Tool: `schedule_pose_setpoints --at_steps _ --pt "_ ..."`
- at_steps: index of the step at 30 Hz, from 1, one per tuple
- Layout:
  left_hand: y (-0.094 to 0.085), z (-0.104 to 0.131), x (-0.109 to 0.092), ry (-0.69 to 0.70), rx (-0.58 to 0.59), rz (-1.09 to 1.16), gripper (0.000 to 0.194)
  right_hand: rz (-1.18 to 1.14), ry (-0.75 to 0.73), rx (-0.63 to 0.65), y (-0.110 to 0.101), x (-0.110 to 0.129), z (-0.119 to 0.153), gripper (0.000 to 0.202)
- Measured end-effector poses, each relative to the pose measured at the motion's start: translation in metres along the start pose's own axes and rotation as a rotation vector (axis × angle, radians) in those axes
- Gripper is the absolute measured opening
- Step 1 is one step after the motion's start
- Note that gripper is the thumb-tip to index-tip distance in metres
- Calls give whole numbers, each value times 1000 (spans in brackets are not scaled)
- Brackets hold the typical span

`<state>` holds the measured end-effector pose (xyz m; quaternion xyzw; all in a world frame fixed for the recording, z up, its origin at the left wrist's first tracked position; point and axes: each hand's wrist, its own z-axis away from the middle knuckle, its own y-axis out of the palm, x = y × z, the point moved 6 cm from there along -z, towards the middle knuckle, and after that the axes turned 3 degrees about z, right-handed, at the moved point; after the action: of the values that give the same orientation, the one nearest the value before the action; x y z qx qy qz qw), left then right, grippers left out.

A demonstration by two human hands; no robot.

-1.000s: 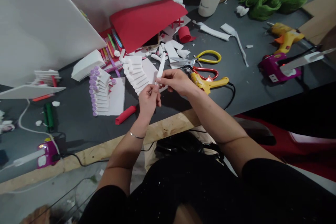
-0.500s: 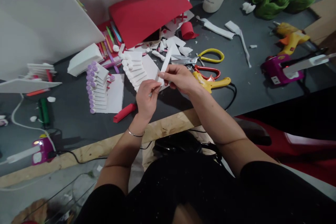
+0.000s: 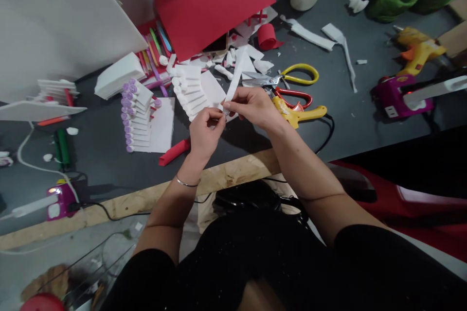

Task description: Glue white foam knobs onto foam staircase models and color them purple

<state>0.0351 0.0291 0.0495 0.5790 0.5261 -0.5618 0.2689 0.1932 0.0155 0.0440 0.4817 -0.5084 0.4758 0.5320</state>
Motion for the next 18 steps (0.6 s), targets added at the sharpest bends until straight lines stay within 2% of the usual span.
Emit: schedule_pose_setpoints --at_steps 6,9,14,18 --pt "-3 -3 -3 -73 -14 25 10 21 -18 58 4 4 3 43" --pt "-5 -3 -5 -52 -23 12 9 -5 -16 76 5 5 4 40" --pt "-5 2 -14 139 -36 -104 5 -138 49 100 8 0 2 38" --pt "-6 5 -23 333 -10 -270 11 -232 108 100 8 -4 0 32"
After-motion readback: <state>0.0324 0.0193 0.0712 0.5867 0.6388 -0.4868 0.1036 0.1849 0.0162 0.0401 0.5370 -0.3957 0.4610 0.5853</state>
